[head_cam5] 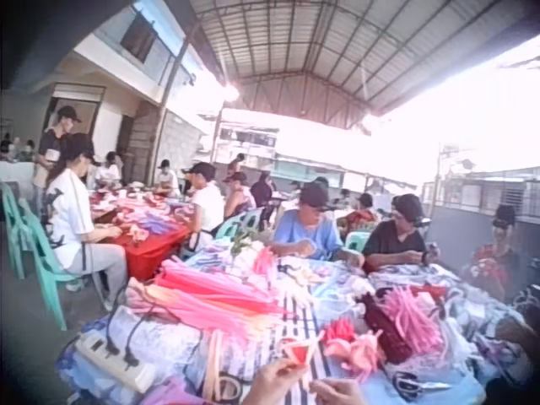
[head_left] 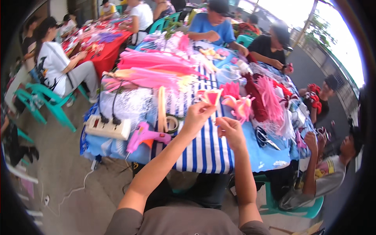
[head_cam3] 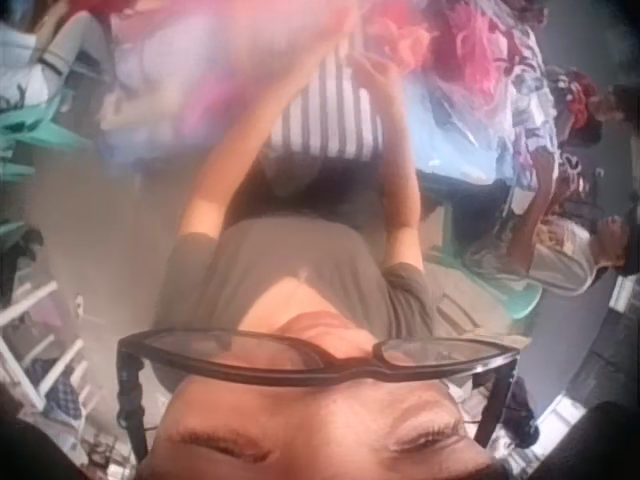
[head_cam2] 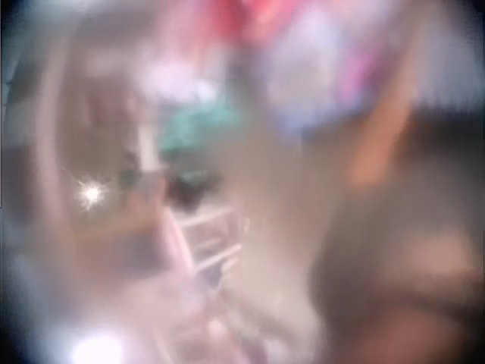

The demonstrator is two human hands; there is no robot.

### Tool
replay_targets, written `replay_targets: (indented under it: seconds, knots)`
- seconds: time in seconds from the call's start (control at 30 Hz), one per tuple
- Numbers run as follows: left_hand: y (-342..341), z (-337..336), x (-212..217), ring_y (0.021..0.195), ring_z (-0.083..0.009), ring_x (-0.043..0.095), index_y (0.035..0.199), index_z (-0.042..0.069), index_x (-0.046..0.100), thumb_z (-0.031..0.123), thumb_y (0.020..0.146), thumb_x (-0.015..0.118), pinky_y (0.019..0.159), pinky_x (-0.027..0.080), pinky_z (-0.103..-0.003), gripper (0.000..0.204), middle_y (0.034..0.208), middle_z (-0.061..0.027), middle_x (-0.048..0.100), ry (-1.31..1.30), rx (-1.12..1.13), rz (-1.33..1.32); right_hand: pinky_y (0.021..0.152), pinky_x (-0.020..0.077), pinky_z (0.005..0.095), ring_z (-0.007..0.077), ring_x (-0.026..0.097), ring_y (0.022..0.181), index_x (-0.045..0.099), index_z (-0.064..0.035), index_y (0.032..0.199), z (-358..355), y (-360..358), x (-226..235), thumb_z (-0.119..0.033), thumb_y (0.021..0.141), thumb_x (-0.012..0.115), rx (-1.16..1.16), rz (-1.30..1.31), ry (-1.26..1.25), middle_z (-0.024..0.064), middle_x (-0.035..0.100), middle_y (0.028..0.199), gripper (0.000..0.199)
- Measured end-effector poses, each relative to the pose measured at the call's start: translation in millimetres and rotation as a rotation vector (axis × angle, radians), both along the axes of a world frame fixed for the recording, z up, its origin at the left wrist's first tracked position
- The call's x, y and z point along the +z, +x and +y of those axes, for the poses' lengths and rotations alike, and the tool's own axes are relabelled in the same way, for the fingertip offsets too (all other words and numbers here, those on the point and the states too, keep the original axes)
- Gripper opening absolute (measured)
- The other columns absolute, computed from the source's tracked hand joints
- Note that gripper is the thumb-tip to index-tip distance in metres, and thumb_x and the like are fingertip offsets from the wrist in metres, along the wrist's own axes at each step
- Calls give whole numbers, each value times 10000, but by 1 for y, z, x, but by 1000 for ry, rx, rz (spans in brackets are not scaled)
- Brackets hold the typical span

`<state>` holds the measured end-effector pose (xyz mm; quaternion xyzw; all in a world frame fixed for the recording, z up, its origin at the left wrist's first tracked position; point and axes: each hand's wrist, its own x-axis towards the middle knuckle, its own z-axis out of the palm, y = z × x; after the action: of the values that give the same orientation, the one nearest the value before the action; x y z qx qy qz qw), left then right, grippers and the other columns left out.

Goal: The person assembles craft flowers by hand at a table, using wooden sticks and pink fabric petals. The person gathers fabric pieces, aligns them with the sticks, and secures them to form flower shapes, repeating the process with multiple items.

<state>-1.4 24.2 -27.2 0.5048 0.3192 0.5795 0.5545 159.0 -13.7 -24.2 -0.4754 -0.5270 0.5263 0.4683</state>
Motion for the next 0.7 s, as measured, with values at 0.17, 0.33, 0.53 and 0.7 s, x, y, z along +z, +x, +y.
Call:
replay_targets:
  seconds: [0.17,0.33,0.53,0.7]
  knots:
    - [4,-2,1,578,-28,424,898,-3,656,179,878,652,518,330,-185,183,691,21,559,-51,-112,-47,481,368,184,36,477,537,676,13,952,-8,-5,8,-212,884,644,9,82,-27,-24,572,715,236]
    - [4,-7,5,604,-32,452,936,4,661,199,885,645,534,347,-180,202,724,18,580,-33,-169,-47,480,359,186,34,469,530,672,7,904,-9,-8,11,-188,870,660,26,111,4,-31,553,637,198]
    - [-4,-22,3,641,-97,514,1041,-4,651,205,857,667,595,441,-237,280,861,-55,608,225,25,420,451,335,191,27,444,486,670,-10,829,8,8,14,-128,839,674,-172,9,127,-39,538,592,118]
    - [-11,-69,-3,585,-136,525,1040,-21,638,97,789,711,564,447,-265,287,855,-89,584,376,13,572,435,302,183,25,422,467,668,-6,785,41,23,15,-118,842,664,-293,-178,133,-47,525,578,125]
